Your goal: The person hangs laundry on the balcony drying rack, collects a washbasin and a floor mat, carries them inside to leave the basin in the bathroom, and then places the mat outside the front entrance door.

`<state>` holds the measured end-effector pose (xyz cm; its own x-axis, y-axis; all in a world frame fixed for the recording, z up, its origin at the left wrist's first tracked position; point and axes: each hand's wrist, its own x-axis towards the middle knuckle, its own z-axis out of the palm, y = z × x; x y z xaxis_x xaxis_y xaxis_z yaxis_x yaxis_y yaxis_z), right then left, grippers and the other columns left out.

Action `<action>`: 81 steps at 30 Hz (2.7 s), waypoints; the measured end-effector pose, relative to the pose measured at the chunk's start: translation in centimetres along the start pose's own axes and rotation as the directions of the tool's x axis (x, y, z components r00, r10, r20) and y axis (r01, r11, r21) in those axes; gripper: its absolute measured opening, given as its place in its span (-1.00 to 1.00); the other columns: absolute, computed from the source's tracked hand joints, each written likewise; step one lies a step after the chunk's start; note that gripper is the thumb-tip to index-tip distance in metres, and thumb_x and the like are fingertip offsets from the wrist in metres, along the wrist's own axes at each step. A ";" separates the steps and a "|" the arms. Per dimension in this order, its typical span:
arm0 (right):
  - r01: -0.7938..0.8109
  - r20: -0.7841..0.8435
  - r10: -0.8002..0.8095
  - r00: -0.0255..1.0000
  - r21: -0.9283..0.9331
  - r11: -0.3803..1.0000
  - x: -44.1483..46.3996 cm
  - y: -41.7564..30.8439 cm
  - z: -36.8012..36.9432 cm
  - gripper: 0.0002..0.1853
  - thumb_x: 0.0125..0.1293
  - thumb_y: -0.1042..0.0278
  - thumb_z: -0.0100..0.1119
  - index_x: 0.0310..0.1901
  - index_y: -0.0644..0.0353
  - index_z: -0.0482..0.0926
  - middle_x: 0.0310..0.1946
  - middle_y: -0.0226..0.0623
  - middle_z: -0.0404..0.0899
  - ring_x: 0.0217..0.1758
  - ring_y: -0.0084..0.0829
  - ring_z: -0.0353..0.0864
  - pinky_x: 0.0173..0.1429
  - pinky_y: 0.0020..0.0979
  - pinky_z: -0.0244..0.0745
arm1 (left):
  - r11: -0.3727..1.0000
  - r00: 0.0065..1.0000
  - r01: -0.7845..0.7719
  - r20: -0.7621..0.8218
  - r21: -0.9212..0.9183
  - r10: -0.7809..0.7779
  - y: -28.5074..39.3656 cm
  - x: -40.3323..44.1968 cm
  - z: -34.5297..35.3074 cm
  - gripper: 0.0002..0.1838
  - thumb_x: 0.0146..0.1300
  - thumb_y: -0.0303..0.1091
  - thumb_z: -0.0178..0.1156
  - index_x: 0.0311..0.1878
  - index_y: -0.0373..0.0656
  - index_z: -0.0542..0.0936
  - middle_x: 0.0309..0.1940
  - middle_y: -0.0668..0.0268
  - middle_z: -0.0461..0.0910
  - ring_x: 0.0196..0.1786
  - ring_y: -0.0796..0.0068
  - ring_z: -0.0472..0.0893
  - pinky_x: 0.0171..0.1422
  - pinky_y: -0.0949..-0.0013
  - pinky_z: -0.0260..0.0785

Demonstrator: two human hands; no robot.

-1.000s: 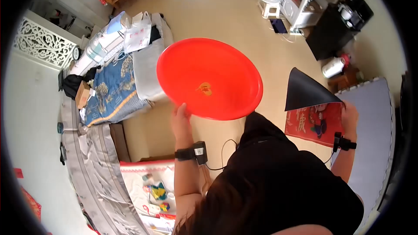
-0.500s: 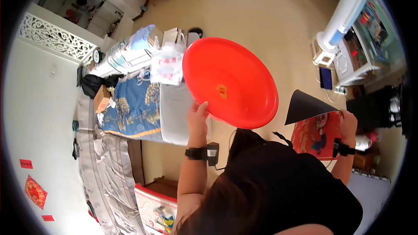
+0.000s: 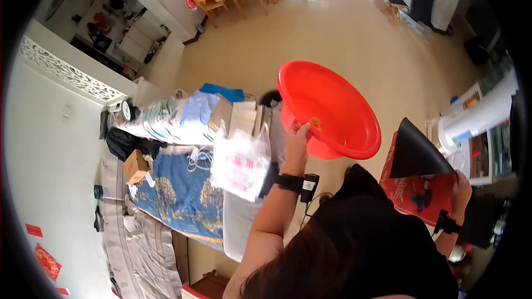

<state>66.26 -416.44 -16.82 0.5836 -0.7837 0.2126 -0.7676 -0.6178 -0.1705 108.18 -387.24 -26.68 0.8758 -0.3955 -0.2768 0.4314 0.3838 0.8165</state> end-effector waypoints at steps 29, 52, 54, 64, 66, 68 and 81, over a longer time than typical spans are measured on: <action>0.568 0.102 -0.567 0.818 0.016 0.823 74.6 -49.0 24.3 -0.78 0.20 0.33 -0.04 -0.20 0.17 0.56 -0.31 -0.09 0.56 -0.26 -0.05 0.54 -0.18 -0.15 0.42 | 0.921 0.629 -0.369 -0.763 -0.123 0.150 23.6 58.1 -5.2 -0.86 0.15 -0.38 0.07 -0.22 -0.15 0.45 -0.32 0.39 0.48 -0.25 0.54 0.47 -0.16 0.48 0.35; 0.911 0.082 -0.939 0.333 0.229 0.343 99.8 -117.1 48.4 -0.85 0.16 0.33 -0.01 -0.33 0.16 0.54 -0.42 -0.11 0.54 -0.32 -0.07 0.50 -0.20 -0.15 0.38 | 0.771 0.169 -0.632 -0.956 0.081 0.239 49.2 80.0 -29.6 -0.95 0.12 -0.49 0.09 -0.34 -0.12 0.50 -0.54 0.53 0.39 -0.53 0.70 0.33 -0.10 0.26 0.42; 0.915 0.029 -0.927 0.374 0.150 0.374 99.4 -122.5 49.2 -0.84 0.17 0.33 -0.03 -0.34 0.15 0.54 -0.43 -0.09 0.53 -0.33 -0.05 0.50 -0.23 -0.12 0.38 | 0.765 0.219 -0.638 -0.932 0.088 0.290 51.4 82.3 -35.1 -0.90 0.12 -0.54 0.07 -0.31 -0.12 0.48 -0.52 0.52 0.41 -0.50 0.70 0.36 -0.12 0.29 0.43; 0.862 0.125 -0.864 0.489 0.082 0.500 96.4 -148.8 46.9 -0.85 0.15 0.39 -0.03 -0.35 0.24 0.51 -0.45 -0.04 0.52 -0.31 -0.03 0.50 -0.25 -0.08 0.35 | 0.847 0.310 -0.532 -0.930 0.002 0.197 66.1 94.4 -56.4 -0.74 0.20 -0.54 -0.09 -0.03 -0.24 0.42 -0.29 0.38 0.46 -0.24 0.58 0.48 -0.05 0.36 0.42; 0.906 -0.098 -0.913 0.396 0.203 0.371 95.8 -154.0 48.1 -0.87 0.14 0.41 -0.06 -0.42 0.23 0.48 -0.47 -0.06 0.51 -0.35 -0.05 0.51 -0.29 -0.10 0.36 | 0.841 0.316 -0.540 -0.926 0.002 0.205 69.4 96.3 -60.5 -0.72 0.19 -0.57 -0.09 -0.01 -0.23 0.40 -0.31 0.36 0.45 -0.25 0.51 0.48 -0.06 0.34 0.43; 0.934 -0.087 -0.937 0.338 0.155 0.322 97.2 -158.9 55.0 -0.87 0.13 0.42 -0.08 -0.46 0.22 0.46 -0.50 -0.08 0.50 -0.40 -0.07 0.50 -0.34 -0.11 0.37 | 0.790 0.276 -0.613 -0.943 -0.025 0.185 73.1 98.4 -62.6 -0.71 0.16 -0.58 -0.09 -0.02 -0.22 0.38 -0.31 0.31 0.45 -0.24 0.43 0.49 -0.06 0.32 0.43; 0.961 0.126 -0.986 0.112 0.238 0.140 89.9 -199.7 60.9 -0.85 0.09 0.35 -0.03 -0.51 0.15 0.53 -0.61 -0.13 0.50 -0.44 -0.08 0.51 -0.37 -0.13 0.38 | 0.710 0.176 -0.701 -0.947 0.071 0.267 91.7 105.8 -85.5 -0.86 0.13 -0.47 0.07 -0.22 -0.23 0.47 -0.35 0.43 0.49 -0.36 0.47 0.46 -0.06 0.17 0.43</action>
<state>288.20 -367.39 -22.24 0.8555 0.5130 0.0703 0.5166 -0.8548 -0.0490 258.90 -322.50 -24.43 0.4746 0.8237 -0.3103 -0.3226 0.4908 0.8094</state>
